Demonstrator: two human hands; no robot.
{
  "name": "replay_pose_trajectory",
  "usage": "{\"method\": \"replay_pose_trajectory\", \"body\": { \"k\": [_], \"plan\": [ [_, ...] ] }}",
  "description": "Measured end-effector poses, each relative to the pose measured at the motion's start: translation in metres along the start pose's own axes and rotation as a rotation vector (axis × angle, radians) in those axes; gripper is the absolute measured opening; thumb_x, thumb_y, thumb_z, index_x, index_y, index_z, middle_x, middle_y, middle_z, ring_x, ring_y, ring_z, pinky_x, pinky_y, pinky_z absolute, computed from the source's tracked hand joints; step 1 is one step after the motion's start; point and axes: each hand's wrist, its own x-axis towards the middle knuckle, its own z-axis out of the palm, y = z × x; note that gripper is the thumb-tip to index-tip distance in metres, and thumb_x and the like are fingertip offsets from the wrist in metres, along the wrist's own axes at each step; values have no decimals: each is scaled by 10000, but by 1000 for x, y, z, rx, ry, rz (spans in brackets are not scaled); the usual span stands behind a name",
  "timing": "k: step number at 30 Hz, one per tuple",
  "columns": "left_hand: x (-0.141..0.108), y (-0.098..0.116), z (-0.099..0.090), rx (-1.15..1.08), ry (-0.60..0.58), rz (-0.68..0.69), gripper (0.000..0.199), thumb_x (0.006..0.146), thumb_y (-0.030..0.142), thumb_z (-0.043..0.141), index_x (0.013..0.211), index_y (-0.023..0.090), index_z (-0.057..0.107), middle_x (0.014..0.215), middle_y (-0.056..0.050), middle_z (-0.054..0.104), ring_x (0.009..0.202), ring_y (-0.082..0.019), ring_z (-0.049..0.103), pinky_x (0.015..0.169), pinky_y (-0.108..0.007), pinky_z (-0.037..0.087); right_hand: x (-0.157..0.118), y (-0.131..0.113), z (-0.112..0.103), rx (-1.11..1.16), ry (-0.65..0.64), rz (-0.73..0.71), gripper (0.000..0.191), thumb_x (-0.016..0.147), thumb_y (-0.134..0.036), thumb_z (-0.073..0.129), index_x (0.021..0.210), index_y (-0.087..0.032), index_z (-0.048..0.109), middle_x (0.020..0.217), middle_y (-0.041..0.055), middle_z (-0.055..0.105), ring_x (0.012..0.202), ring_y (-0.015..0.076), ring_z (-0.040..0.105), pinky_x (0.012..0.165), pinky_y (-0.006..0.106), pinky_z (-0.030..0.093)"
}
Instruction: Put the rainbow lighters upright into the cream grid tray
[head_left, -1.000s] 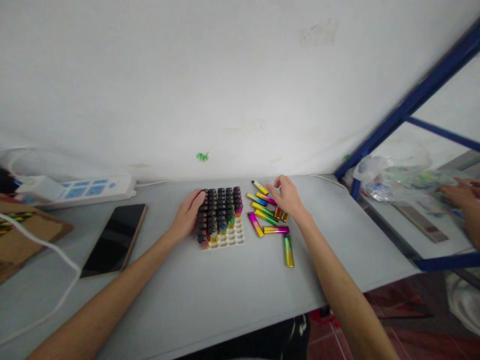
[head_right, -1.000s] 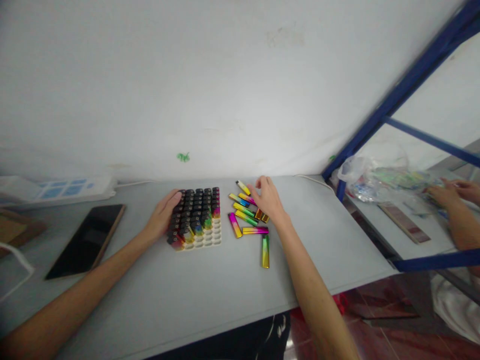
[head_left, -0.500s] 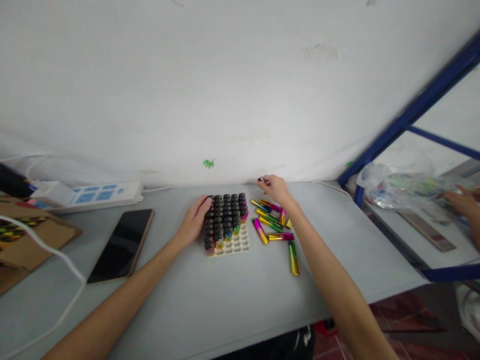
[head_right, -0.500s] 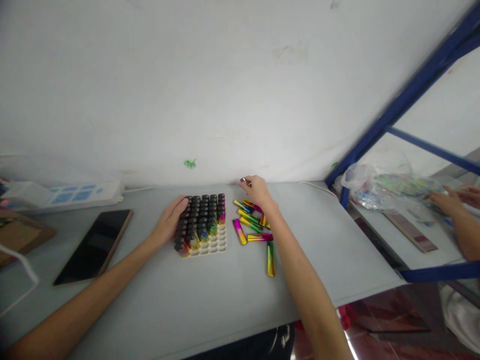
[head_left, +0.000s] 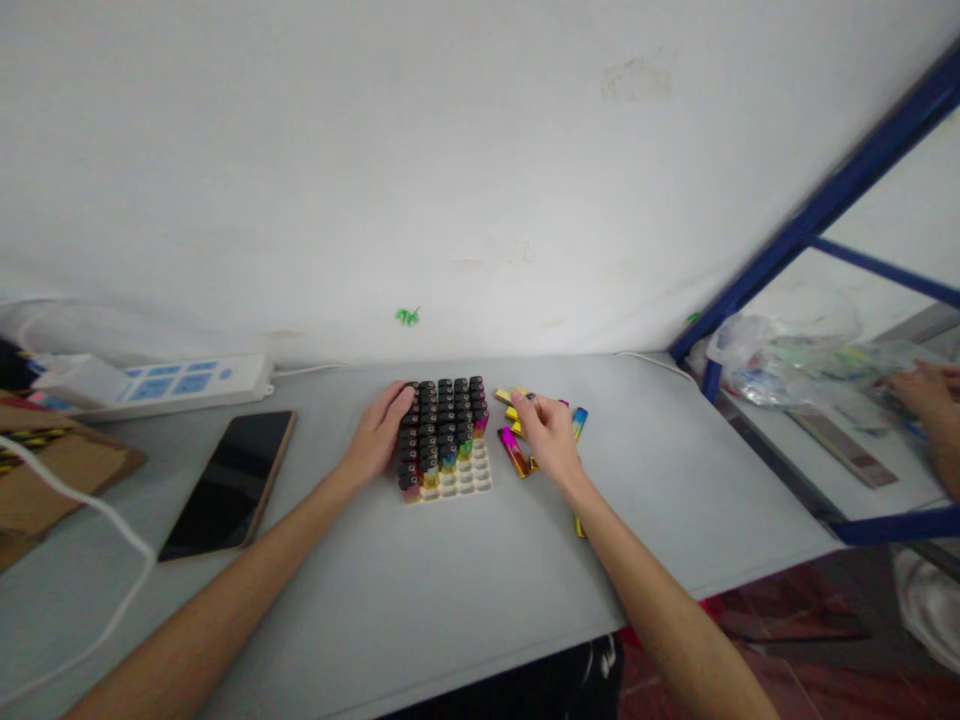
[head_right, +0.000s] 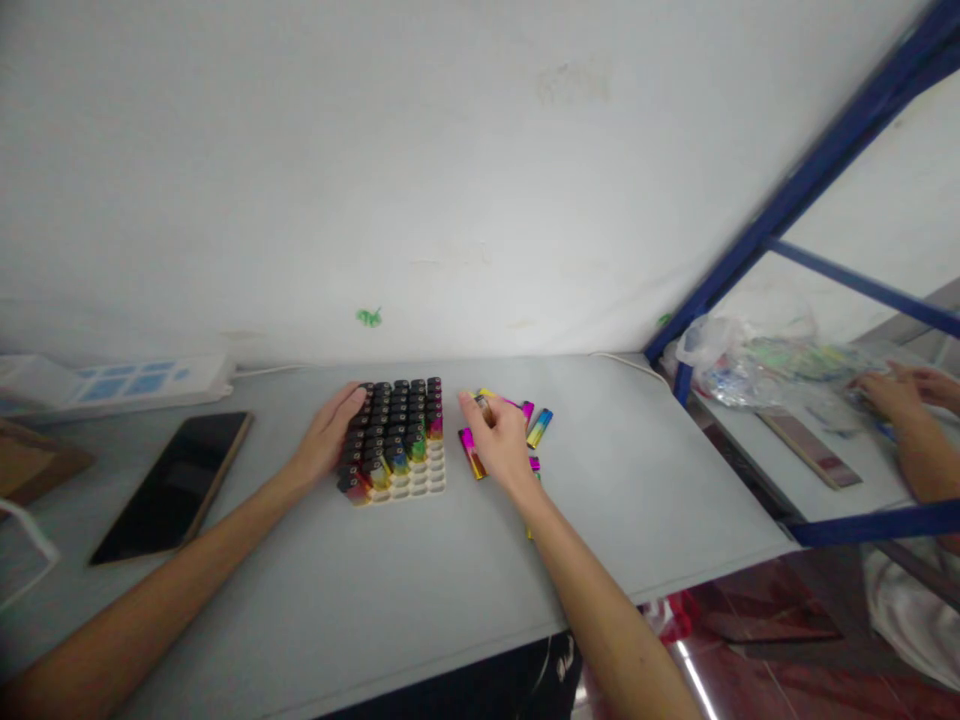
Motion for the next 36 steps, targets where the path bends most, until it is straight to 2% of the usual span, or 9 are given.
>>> {"method": "replay_pose_trajectory", "body": {
  "k": [7, 13, 15, 18, 22, 25, 27, 30, 36],
  "plan": [
    [0, 0, 0, -7, 4, 5, 473, 990, 627, 480, 1083, 203, 668, 1010, -32, 688, 968, -234, 597, 892, -325, 469, -14, -5, 13, 57, -72, 44, 467, 930, -487, 516, 563, -249, 355, 518, -51, 350, 498, 117, 321, 488, 275, 222],
    [0, 2, 1, -7, -7, 1, 463, 988, 620, 472, 1071, 202, 655, 995, -33, 675, 954, -233, 581, 858, -320, 467, -16, -14, 12, -22, -41, -25, 502, 940, -538, 528, 574, -247, 345, 525, -55, 339, 512, 119, 318, 509, 287, 233],
    [0, 2, 1, -20, -6, 6, 441, 991, 613, 476, 1032, 207, 642, 965, -26, 660, 941, -227, 576, 855, -316, 463, -17, -16, 11, -20, -63, -52, 457, 965, -572, 538, 669, -238, 436, 549, -63, 386, 518, 123, 354, 515, 280, 260],
    [-1, 2, 2, -21, -2, 6, 423, 991, 611, 474, 973, 215, 619, 921, -20, 643, 909, -223, 572, 833, -313, 463, -20, -20, 8, -12, -124, -85, 341, 1006, -572, 536, 947, -236, 530, 631, -67, 496, 554, 133, 439, 546, 265, 332],
    [-2, 2, 3, -6, 2, 46, 390, 1001, 582, 471, 953, 221, 610, 920, -15, 633, 898, -213, 565, 823, -305, 456, -20, -24, 5, -25, -179, -236, 262, 1051, -481, 507, 1074, -226, 565, 847, 13, 631, 731, 165, 587, 665, 282, 470],
    [-2, 1, 4, -12, 1, 46, 396, 1008, 583, 460, 973, 220, 614, 915, -12, 628, 901, -210, 565, 825, -302, 455, -21, -30, 2, -69, -130, -409, 228, 1024, -433, 589, 1046, -213, 646, 1024, 84, 668, 938, 206, 643, 827, 332, 525],
    [-2, 1, 4, -13, -3, 45, 401, 1012, 584, 457, 993, 218, 620, 924, -12, 631, 914, -210, 570, 837, -301, 455, -22, -35, -1, -120, -125, -480, 220, 1004, -423, 635, 992, -208, 679, 930, 70, 667, 876, 204, 636, 807, 335, 523],
    [-2, 2, 4, -2, -11, 47, 415, 1015, 589, 447, 1010, 216, 628, 941, -17, 645, 934, -216, 580, 860, -304, 458, -27, -39, -2, -144, -246, -485, 243, 1012, -437, 631, 953, -211, 695, 713, 9, 641, 641, 161, 580, 648, 293, 491],
    [-3, 4, 4, 10, -10, 61, 424, 1020, 591, 441, 1002, 210, 628, 941, -19, 660, 918, -212, 589, 862, -311, 473, -39, -35, 10, -82, -403, -491, 273, 1016, -456, 637, 929, -205, 702, 754, 22, 747, 623, 150, 666, 594, 249, 489]
  ]
}}
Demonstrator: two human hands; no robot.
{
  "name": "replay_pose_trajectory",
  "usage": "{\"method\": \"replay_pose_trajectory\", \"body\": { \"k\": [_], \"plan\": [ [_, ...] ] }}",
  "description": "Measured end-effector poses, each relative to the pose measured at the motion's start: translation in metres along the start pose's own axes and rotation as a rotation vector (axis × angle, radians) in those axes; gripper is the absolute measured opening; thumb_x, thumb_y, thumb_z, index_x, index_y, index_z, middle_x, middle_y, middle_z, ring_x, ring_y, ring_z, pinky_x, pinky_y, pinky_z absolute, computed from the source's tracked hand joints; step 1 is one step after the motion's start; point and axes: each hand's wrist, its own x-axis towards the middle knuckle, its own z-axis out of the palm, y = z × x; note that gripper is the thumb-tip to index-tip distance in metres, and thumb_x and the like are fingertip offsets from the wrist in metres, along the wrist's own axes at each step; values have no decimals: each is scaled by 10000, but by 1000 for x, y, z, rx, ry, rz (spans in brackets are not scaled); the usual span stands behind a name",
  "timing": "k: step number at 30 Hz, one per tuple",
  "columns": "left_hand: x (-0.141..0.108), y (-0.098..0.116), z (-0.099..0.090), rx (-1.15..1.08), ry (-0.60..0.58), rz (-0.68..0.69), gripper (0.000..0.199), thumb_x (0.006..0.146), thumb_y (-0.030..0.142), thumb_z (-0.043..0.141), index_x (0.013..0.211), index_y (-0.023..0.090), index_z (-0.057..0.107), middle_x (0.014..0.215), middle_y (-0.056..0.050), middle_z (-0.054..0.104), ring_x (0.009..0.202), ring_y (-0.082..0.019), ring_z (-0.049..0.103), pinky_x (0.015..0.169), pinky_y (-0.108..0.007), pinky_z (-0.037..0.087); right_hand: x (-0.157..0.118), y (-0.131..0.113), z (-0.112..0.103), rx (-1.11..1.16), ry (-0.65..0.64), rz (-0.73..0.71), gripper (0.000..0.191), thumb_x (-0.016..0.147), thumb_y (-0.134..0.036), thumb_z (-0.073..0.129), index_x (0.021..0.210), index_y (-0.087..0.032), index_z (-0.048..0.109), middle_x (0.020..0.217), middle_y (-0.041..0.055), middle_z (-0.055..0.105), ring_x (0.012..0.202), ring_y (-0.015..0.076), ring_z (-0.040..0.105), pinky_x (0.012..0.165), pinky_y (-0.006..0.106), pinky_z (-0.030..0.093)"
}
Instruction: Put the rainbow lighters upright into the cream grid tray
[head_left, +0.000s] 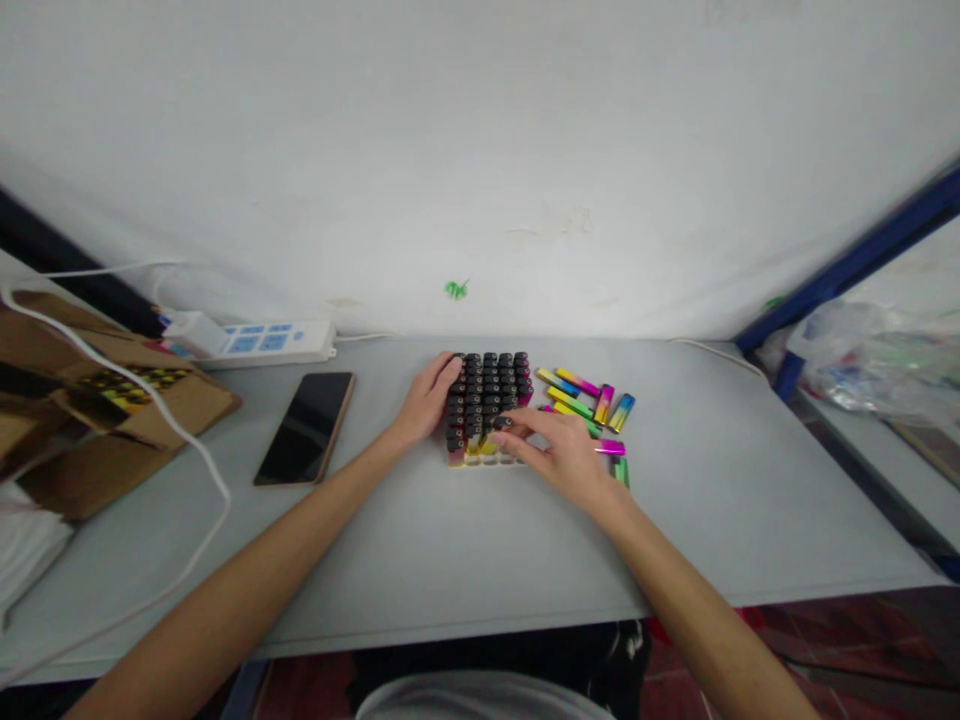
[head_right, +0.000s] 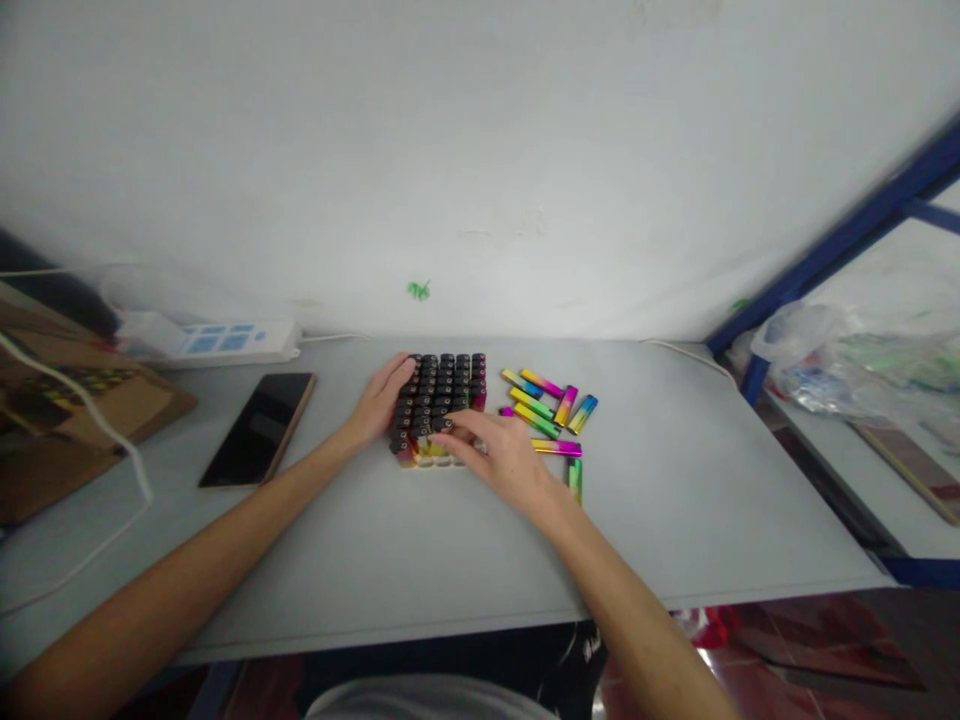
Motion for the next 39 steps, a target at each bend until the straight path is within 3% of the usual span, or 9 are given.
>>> {"method": "replay_pose_trajectory", "body": {
  "k": [4, 12, 19, 27, 32, 36, 39],
  "plan": [
    [0, -1, 0, 11, -1, 2, 424, 1022, 586, 437, 1026, 212, 636, 952, -21, 666, 929, -215, 594, 871, -314, 477, -5, 1, 4, -23, -36, -2, 271, 1037, -446, 607, 945, -206, 694, 754, 23, 758, 602, 149, 679, 568, 241, 470],
    [0, 1, 0, 2, -12, -9, 438, 1023, 596, 428, 1025, 209, 632, 956, -27, 665, 933, -220, 589, 855, -316, 473, -8, 4, 12, -176, -165, -187, 323, 1084, -437, 502, 1016, -189, 697, 814, 67, 737, 693, 180, 697, 641, 272, 496],
    [0, -1, 0, -11, -7, 10, 427, 1025, 588, 436, 1024, 207, 630, 950, -21, 654, 929, -212, 586, 860, -312, 472, -4, 3, 7, -239, -278, -163, 316, 1085, -420, 494, 1029, -188, 702, 907, 91, 753, 801, 206, 716, 732, 300, 518],
    [2, 1, 0, 13, 4, -2, 429, 1017, 593, 434, 1014, 209, 624, 951, -19, 653, 929, -217, 574, 876, -308, 453, 0, -5, 24, -530, -255, -99, 371, 1068, -443, 541, 863, -165, 677, 792, 59, 723, 742, 179, 686, 672, 279, 419],
    [2, 2, 0, -21, -3, -4, 405, 1017, 577, 445, 993, 213, 622, 927, -13, 639, 893, -208, 562, 841, -301, 449, 1, -10, 29, -582, -270, -100, 402, 1089, -460, 483, 897, -166, 680, 824, 55, 733, 785, 182, 691, 687, 288, 397],
    [1, 3, -1, -39, 0, -17, 403, 1010, 581, 459, 972, 211, 613, 913, -11, 624, 878, -205, 550, 820, -300, 445, 2, -10, 19, -494, -357, -64, 373, 1084, -455, 505, 941, -163, 687, 853, 61, 740, 758, 180, 682, 654, 284, 385],
    [1, 1, -1, -45, 5, -22, 396, 1009, 580, 471, 962, 211, 607, 901, -5, 609, 868, -199, 542, 810, -299, 434, 4, -2, -7, -284, -410, -97, 327, 1034, -496, 599, 1050, -187, 705, 901, 41, 742, 762, 164, 671, 668, 266, 418]
  ]
}}
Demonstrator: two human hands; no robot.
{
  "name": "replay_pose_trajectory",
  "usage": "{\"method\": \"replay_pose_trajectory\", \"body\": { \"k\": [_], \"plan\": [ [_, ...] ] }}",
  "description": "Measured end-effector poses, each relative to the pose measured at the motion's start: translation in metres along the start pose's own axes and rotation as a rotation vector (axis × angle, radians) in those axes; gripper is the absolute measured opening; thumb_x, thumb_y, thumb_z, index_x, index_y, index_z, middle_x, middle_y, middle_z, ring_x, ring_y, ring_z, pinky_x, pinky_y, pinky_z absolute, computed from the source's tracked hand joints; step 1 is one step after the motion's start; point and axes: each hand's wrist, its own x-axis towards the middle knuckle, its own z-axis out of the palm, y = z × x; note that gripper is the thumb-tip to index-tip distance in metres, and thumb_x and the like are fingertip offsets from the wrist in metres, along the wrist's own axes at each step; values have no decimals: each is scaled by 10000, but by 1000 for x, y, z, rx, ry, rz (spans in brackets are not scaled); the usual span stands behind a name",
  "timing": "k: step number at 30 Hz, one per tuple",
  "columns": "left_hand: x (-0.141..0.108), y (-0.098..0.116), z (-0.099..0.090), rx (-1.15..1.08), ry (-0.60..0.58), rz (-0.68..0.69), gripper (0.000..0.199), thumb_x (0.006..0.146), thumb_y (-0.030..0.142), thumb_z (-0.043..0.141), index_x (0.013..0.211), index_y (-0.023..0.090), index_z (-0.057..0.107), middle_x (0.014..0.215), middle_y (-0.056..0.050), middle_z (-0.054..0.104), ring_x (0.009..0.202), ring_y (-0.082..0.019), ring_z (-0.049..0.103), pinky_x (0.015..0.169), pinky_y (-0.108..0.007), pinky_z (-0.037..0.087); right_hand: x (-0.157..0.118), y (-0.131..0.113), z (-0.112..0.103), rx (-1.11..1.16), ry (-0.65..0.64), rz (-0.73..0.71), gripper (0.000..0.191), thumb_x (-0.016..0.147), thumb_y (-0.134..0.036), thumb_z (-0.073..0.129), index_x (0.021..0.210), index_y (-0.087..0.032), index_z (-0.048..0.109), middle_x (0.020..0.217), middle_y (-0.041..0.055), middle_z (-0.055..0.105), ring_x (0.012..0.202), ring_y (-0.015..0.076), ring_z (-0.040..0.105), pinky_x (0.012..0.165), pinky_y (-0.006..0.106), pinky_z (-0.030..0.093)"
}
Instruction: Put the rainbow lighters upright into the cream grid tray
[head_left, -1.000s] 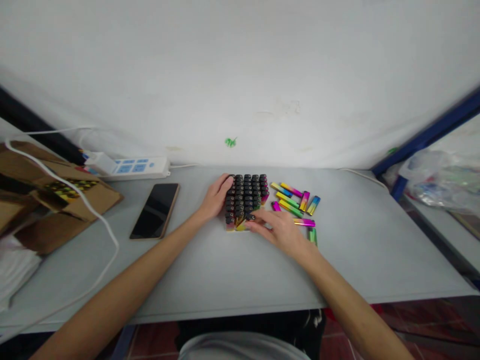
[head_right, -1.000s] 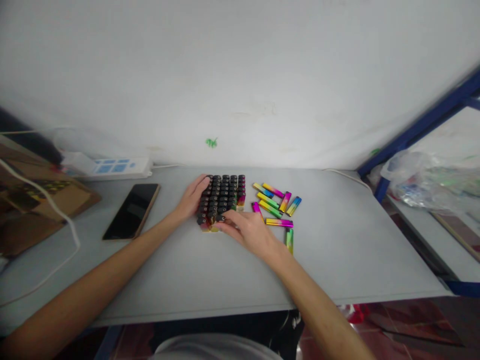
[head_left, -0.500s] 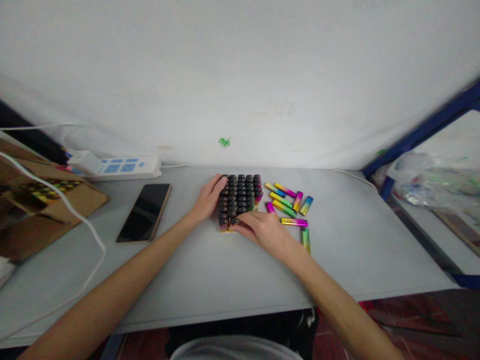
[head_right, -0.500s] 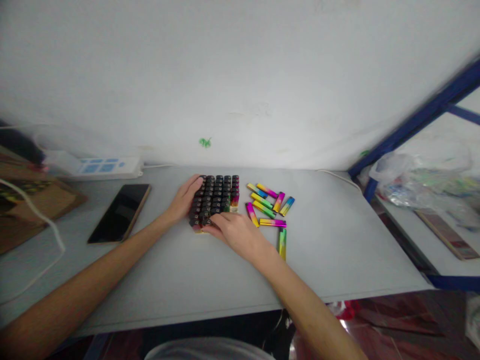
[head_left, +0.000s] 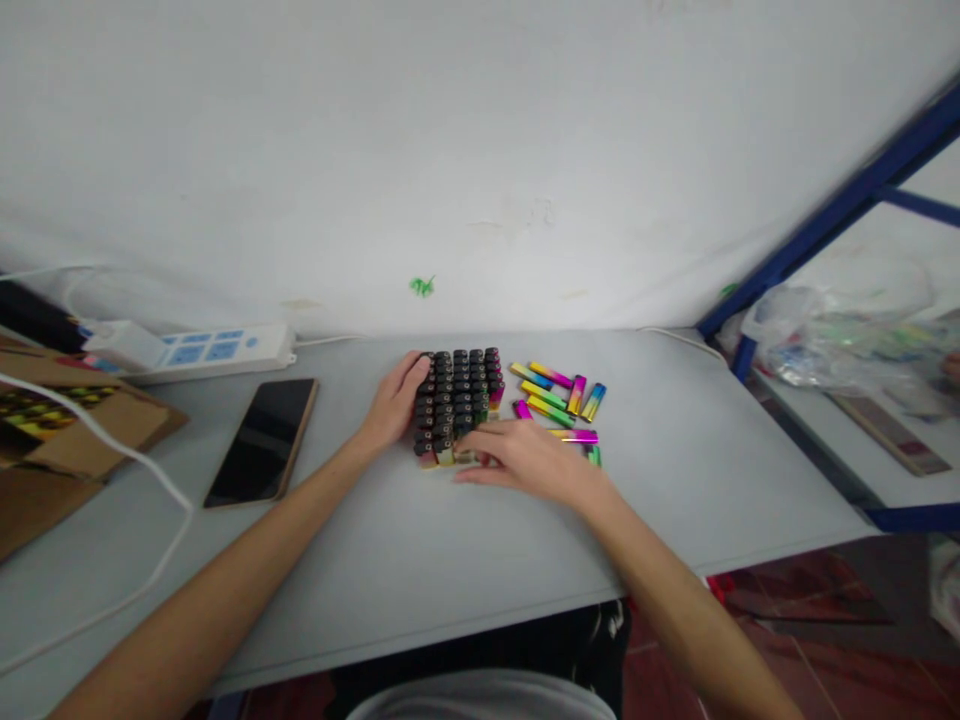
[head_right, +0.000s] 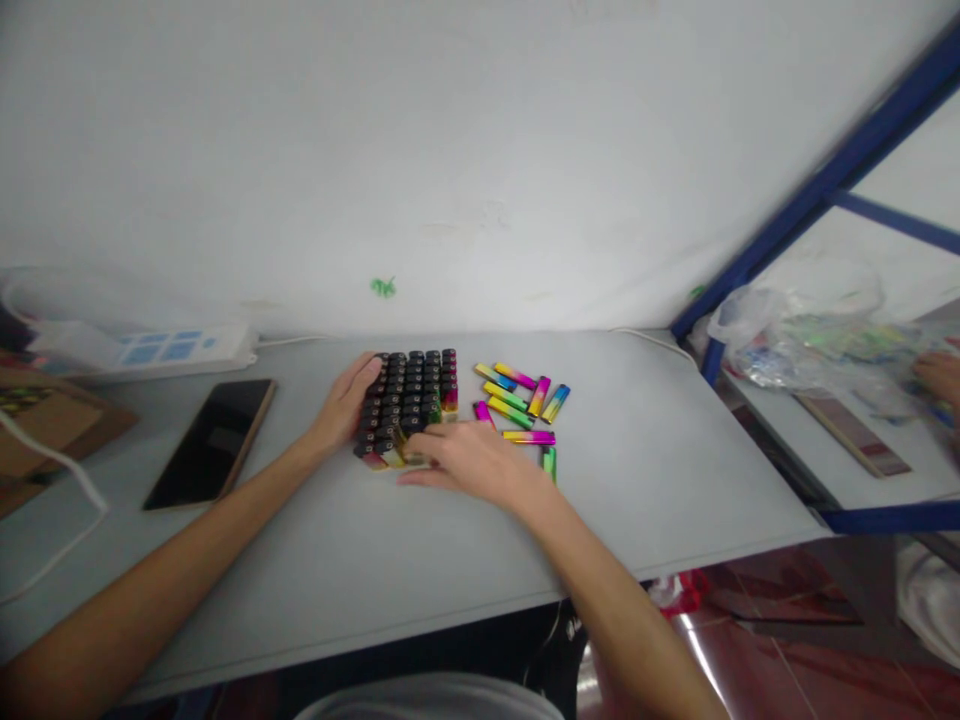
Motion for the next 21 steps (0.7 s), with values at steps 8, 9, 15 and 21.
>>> {"method": "replay_pose_trajectory", "body": {
  "k": [8, 9, 15, 21],
  "plan": [
    [0, 1, 0, 19, 3, -21, 410, 991, 600, 476, 955, 211, 602, 891, -11, 611, 873, -208, 544, 802, -300, 435, -35, 61, -51, -61, 394, 406, 211, 1013, -363, 643, 936, -186, 726, 799, 30, 725, 671, 157, 606, 669, 278, 424],
    [0, 2, 0, 21, 2, -23, 412, 990, 601, 477, 956, 211, 604, 892, -12, 612, 873, -209, 544, 801, -300, 436, -36, 65, -50, -65, 350, 442, 191, 999, -353, 661, 931, -187, 725, 793, 28, 725, 670, 161, 611, 669, 280, 423],
    [1, -1, 0, -18, 11, -11, 398, 997, 586, 493, 968, 207, 613, 916, -16, 620, 896, -206, 555, 825, -301, 446, -31, 62, -35, -93, 138, 405, 147, 968, -317, 699, 1026, -182, 703, 1015, 83, 733, 856, 203, 662, 779, 301, 450],
    [1, 0, 0, -5, 1, -3, 384, 1008, 567, 486, 952, 210, 616, 886, -9, 608, 863, -198, 549, 785, -299, 439, -31, 65, -36, -133, 103, 520, 107, 1006, -279, 633, 1026, -188, 684, 975, 70, 727, 824, 195, 649, 763, 294, 442]
  ]
}}
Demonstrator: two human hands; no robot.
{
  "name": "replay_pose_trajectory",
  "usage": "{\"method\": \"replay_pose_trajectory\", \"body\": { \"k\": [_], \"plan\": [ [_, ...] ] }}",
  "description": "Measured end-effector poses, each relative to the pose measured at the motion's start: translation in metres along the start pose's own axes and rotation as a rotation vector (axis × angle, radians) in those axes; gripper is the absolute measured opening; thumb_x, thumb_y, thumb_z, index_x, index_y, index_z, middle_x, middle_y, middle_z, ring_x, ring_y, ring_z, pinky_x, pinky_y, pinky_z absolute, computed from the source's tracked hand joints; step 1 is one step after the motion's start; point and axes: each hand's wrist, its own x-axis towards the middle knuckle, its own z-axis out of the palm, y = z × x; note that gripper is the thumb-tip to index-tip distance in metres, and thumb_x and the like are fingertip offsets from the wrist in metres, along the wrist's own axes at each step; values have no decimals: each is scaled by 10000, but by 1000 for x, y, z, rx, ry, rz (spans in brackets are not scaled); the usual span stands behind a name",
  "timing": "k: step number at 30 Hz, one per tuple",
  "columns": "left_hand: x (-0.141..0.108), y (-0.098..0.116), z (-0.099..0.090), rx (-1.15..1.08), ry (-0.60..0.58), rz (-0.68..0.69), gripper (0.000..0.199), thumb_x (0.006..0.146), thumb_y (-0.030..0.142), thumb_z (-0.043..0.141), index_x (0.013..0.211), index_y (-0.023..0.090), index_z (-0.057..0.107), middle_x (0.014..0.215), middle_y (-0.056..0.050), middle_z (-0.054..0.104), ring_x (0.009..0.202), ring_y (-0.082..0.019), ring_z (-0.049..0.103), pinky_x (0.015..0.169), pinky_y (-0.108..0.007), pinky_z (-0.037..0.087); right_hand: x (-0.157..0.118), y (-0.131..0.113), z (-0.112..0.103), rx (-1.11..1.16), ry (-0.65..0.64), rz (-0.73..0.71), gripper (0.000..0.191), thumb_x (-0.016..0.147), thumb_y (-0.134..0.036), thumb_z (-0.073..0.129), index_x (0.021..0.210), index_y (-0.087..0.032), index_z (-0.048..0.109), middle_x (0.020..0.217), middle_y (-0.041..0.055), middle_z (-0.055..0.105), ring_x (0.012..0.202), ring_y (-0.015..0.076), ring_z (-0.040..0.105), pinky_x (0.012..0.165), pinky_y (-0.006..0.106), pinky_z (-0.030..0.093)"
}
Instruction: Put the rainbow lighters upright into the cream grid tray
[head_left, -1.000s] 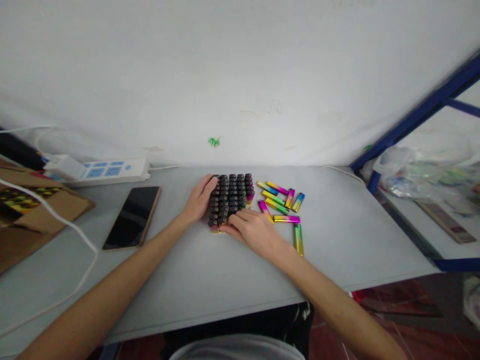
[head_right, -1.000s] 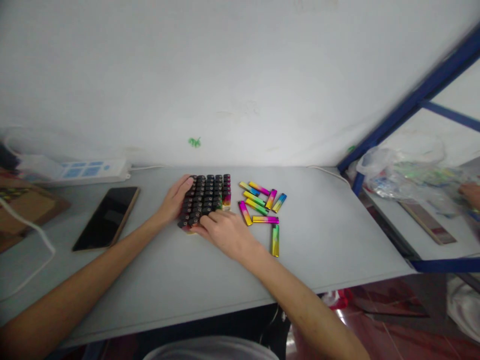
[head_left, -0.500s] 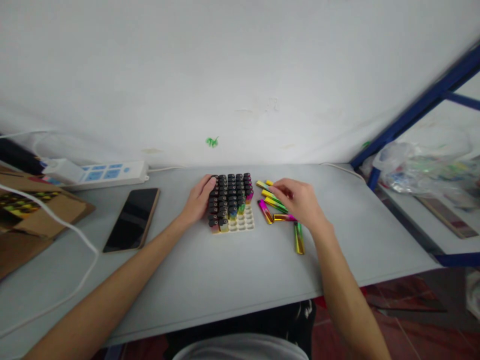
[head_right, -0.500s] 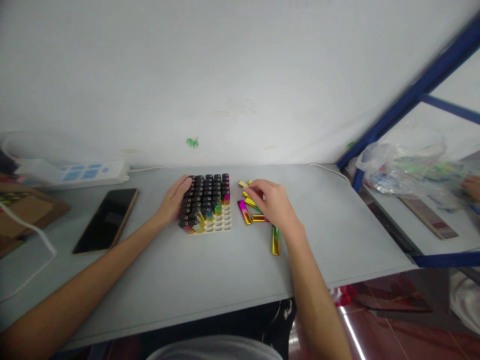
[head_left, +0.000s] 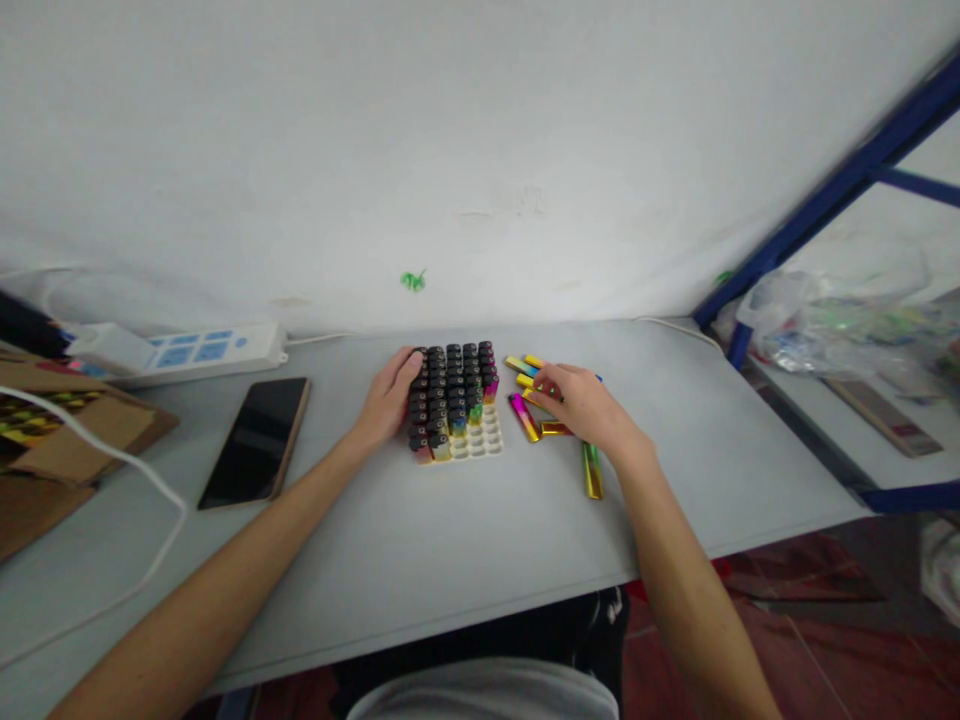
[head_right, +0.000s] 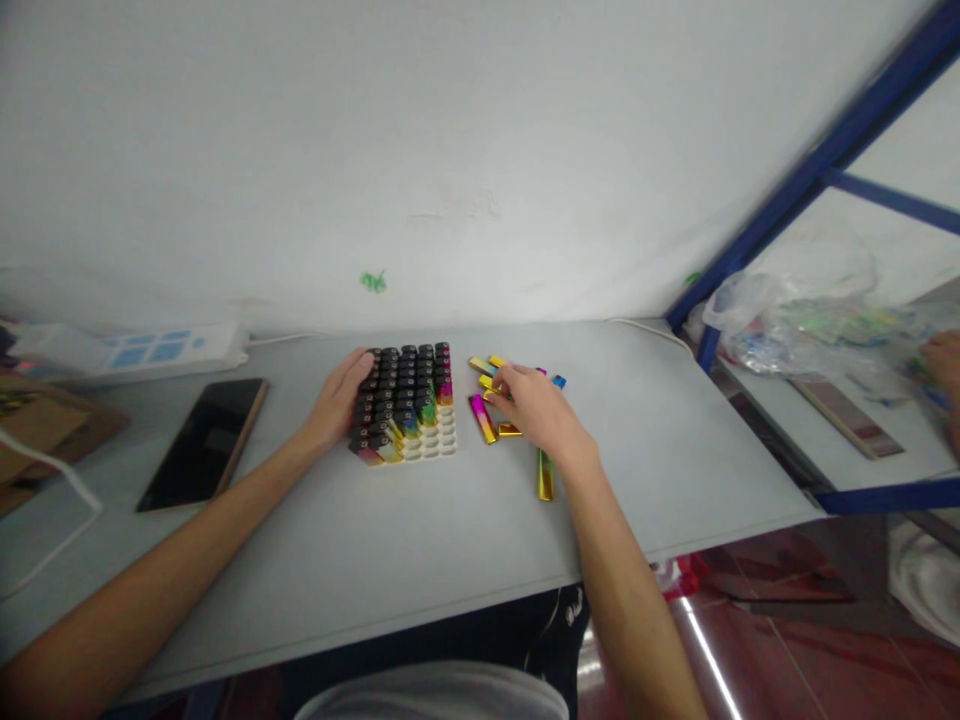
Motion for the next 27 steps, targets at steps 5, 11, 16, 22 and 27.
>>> {"method": "replay_pose_trajectory", "body": {
  "k": [5, 11, 16, 22, 27],
  "plan": [
    [0, 1, 0, -10, -3, -2, 369, 1008, 555, 490, 948, 214, 614, 873, -2, 603, 851, -195, 545, 769, -295, 435, 0, 14, -5, -104, 94, 138, 169, 1013, -177, 555, 1088, -191, 705, 999, 84, 724, 872, 210, 655, 791, 305, 451],
    [0, 0, -1, 3, 1, -16, 381, 1006, 569, 486, 975, 216, 625, 898, -9, 622, 873, -204, 556, 777, -298, 448, 2, 30, -4, -123, 223, 185, 167, 990, -175, 587, 1075, -175, 730, 1032, 109, 712, 934, 232, 655, 845, 331, 474],
    [0, 1, -2, 15, -2, -12, 388, 1004, 575, 486, 966, 214, 622, 889, -10, 623, 860, -202, 560, 773, -298, 454, 14, 32, 9, -65, 220, 107, 184, 1020, -244, 587, 1056, -173, 754, 1041, 121, 708, 952, 236, 652, 874, 341, 483],
    [0, 0, -1, 20, 3, -11, 396, 1003, 587, 483, 956, 216, 616, 879, -6, 609, 856, -201, 552, 770, -297, 446, 30, 22, 18, -143, 142, 100, 205, 999, -355, 657, 998, -182, 769, 988, 113, 705, 932, 228, 640, 850, 323, 471],
    [1, -2, -1, 12, -3, 2, 383, 1009, 572, 478, 981, 219, 623, 900, -6, 610, 877, -204, 553, 809, -304, 441, 32, 20, 19, -144, 88, 129, 193, 980, -357, 685, 1011, -179, 754, 1019, 118, 695, 923, 234, 644, 845, 335, 473]
  ]
}}
